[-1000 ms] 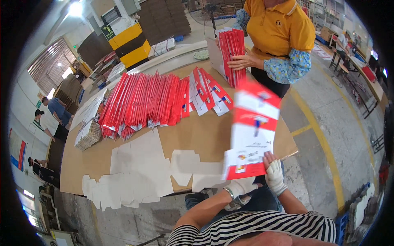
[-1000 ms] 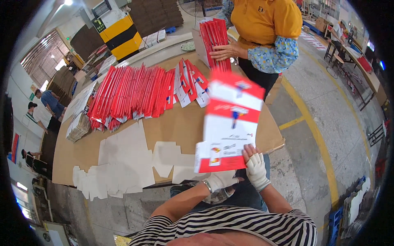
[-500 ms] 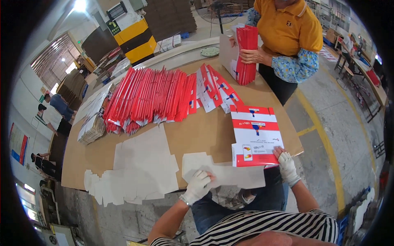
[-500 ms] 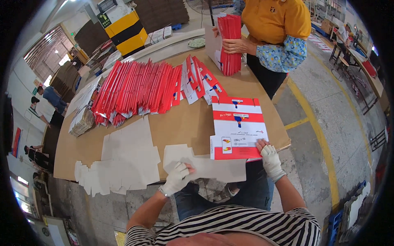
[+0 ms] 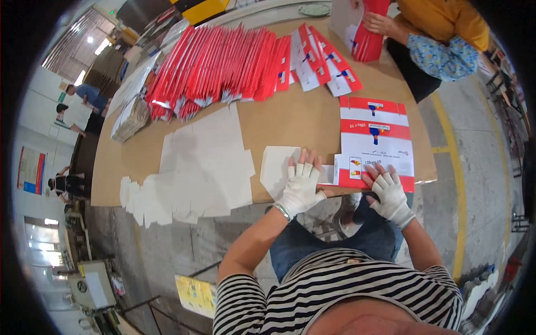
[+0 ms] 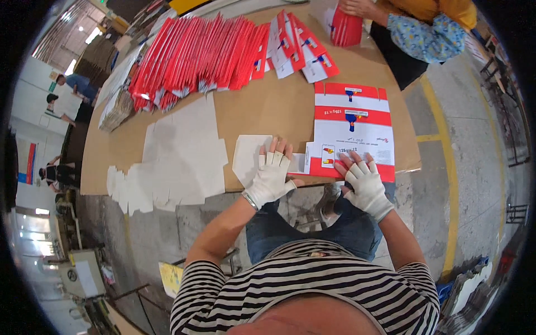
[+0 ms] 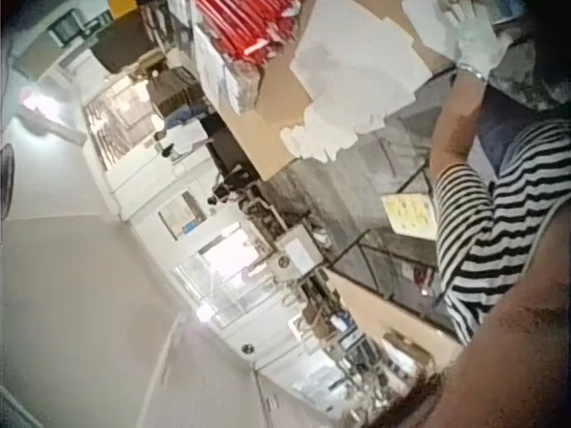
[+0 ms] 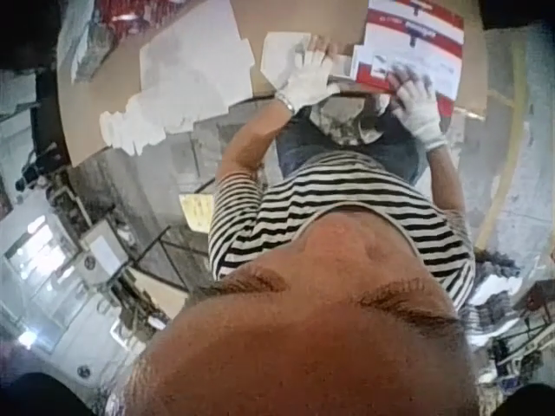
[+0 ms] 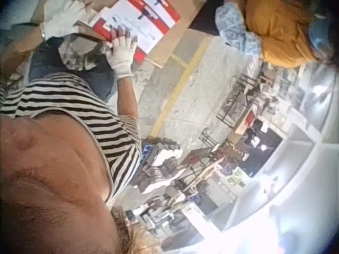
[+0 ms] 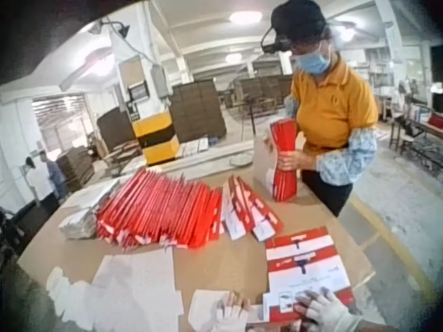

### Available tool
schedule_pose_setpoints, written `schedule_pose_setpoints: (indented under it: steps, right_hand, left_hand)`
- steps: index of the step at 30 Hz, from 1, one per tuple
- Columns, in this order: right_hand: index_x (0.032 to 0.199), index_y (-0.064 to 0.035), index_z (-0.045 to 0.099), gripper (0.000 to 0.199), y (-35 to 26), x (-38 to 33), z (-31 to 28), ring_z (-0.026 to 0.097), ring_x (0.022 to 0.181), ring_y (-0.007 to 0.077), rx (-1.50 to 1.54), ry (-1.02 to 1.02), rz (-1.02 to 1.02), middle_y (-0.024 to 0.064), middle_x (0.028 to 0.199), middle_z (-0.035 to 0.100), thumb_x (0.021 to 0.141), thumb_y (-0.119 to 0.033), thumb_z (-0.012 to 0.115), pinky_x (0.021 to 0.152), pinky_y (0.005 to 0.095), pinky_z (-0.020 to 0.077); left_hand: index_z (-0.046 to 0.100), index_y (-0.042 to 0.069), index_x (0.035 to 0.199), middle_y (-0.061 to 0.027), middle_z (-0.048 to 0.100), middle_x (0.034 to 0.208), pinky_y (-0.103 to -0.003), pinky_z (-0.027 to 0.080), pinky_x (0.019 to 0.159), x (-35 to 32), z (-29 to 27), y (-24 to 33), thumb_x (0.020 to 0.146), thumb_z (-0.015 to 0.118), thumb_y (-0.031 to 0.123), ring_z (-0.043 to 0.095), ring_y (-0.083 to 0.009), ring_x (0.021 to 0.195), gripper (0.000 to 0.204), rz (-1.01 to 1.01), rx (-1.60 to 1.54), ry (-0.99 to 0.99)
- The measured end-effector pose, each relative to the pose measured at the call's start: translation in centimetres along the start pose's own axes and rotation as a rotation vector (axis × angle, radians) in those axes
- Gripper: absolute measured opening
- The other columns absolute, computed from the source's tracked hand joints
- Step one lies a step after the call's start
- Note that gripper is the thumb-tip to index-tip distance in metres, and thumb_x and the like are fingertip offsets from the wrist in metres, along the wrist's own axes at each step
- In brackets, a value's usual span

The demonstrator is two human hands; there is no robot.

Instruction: Sorting and stacking flat cardboard packaging materials at an industrial workstation.

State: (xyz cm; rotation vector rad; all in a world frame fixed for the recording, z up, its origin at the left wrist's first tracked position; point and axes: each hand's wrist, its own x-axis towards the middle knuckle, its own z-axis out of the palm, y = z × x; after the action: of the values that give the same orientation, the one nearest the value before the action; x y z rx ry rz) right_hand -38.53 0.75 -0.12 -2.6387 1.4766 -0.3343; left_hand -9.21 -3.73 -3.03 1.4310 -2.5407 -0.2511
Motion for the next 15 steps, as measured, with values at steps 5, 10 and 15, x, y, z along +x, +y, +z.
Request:
schedule_pose_setpoints:
  steps: [5, 10, 15]
  right_hand:
    - [0.14, -0.0143, 0.049, 0.072, 0.4, 0.1, 1.5, 0.036, 0.139, 0.0311, -0.028, -0.02, -0.031, 0.0079, 0.145, 0.046, 0.074, -0.029, 0.073, 0.115, 0.0568, 0.0209]
    - [0.138, -0.0142, 0.052, 0.074, 0.6, -1.1, 2.6, 0.036, 0.139, 0.0327, 0.0, 0.021, -0.003, 0.0092, 0.147, 0.045, 0.068, -0.025, 0.075, 0.116, 0.0564, 0.0199]
    - [0.14, -0.0142, 0.05, 0.074, 0.3, -0.7, 2.6, 0.037, 0.138, 0.0324, 0.049, 0.039, -0.018, 0.0086, 0.147, 0.045, 0.07, -0.023, 0.073, 0.116, 0.0558, 0.0194]
  left_hand:
    - [0.029, 0.006, 0.151, -0.0168, 0.034, 0.153, -0.064, 0.01, 0.115, -4.6, -5.7, -1.8, 0.075, 0.073, 0.047, 0.019, -0.0333, 0.148, 0.098, 0.126, 0.421, -0.285]
    - [0.028, 0.01, 0.153, -0.0151, 0.057, 0.128, -0.047, 0.032, 0.112, -7.6, -4.9, -5.2, 0.076, 0.076, 0.017, 0.048, -0.0318, 0.129, 0.091, -0.177, -0.007, -0.096]
    - [-0.003, 0.009, 0.156, -0.0137, 0.039, 0.145, -0.04, 0.039, 0.107, -6.1, 0.8, -4.1, 0.078, 0.078, 0.003, 0.04, -0.0226, 0.133, 0.112, -0.511, -1.229, 0.569]
